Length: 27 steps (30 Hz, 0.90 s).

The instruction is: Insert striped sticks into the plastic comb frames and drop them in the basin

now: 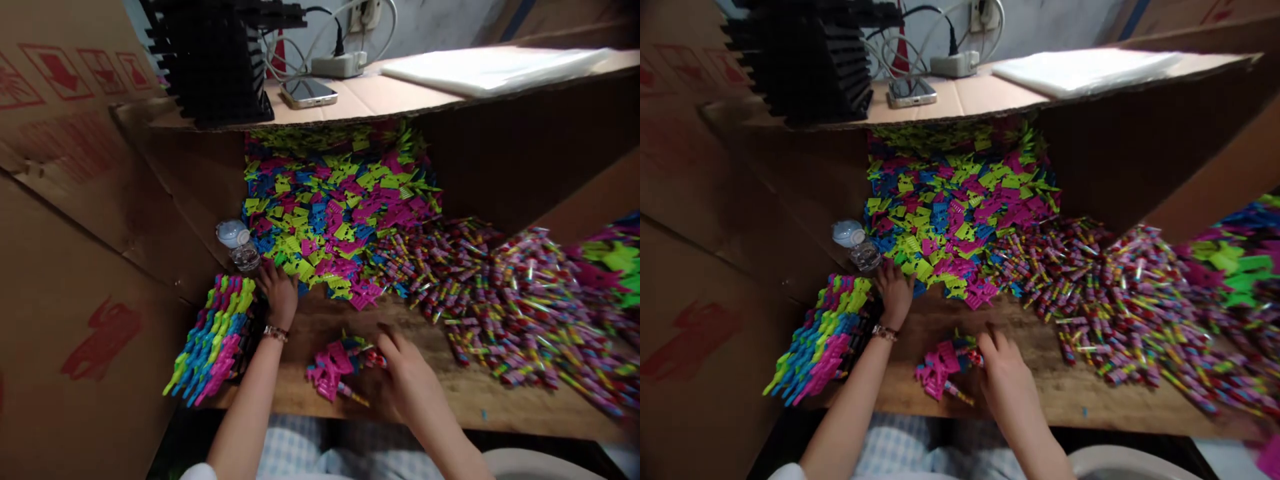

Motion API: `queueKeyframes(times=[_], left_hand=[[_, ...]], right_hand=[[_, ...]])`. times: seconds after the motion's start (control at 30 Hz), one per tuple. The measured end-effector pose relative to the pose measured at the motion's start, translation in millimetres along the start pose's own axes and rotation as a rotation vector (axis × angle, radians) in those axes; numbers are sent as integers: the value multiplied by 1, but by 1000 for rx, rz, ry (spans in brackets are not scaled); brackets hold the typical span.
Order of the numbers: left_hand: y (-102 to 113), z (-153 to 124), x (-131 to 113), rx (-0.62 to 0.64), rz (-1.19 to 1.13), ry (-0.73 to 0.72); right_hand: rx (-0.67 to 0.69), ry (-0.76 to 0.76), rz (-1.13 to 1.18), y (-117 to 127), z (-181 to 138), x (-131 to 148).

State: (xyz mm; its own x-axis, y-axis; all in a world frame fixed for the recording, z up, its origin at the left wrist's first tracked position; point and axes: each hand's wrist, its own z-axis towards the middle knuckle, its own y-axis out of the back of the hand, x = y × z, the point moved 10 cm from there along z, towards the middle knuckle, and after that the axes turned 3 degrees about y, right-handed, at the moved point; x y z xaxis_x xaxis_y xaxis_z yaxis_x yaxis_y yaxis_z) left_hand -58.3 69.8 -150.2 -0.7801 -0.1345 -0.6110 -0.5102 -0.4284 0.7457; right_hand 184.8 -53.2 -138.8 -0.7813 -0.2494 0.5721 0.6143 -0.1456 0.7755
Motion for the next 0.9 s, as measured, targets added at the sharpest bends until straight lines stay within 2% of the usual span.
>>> queueKeyframes(times=[0.03, 0.1, 0.2, 0.33, 0.43, 0.5, 0.57, 0.77, 0.9], left_hand=[[-3, 5, 3, 8, -25, 3], [-6, 7, 5, 38, -83, -4], [-8, -5, 0, 123, -217, -18], [-4, -41, -18, 293, -423, -3], [-3, -72, -31, 523, -706, 145], [-2, -90, -38, 660, -894, 287], [3, -99, -43, 719, -941, 347], [29, -101, -51, 638, -741, 274], [45, -104, -64, 580, -675, 177]], right_hand=[[-63, -39, -6, 6, -1, -6], [-94, -162, 116, 10, -2, -20], [23, -379, 463, -3, -3, -32], [210, -512, 876, -23, -3, -15], [264, -423, 917, -21, 5, 5], [238, -295, 817, -11, 12, 18], [192, -193, 686, 0, 17, 28], [-17, -81, 403, 33, 13, 45], [-137, 86, 244, 47, 4, 62]])
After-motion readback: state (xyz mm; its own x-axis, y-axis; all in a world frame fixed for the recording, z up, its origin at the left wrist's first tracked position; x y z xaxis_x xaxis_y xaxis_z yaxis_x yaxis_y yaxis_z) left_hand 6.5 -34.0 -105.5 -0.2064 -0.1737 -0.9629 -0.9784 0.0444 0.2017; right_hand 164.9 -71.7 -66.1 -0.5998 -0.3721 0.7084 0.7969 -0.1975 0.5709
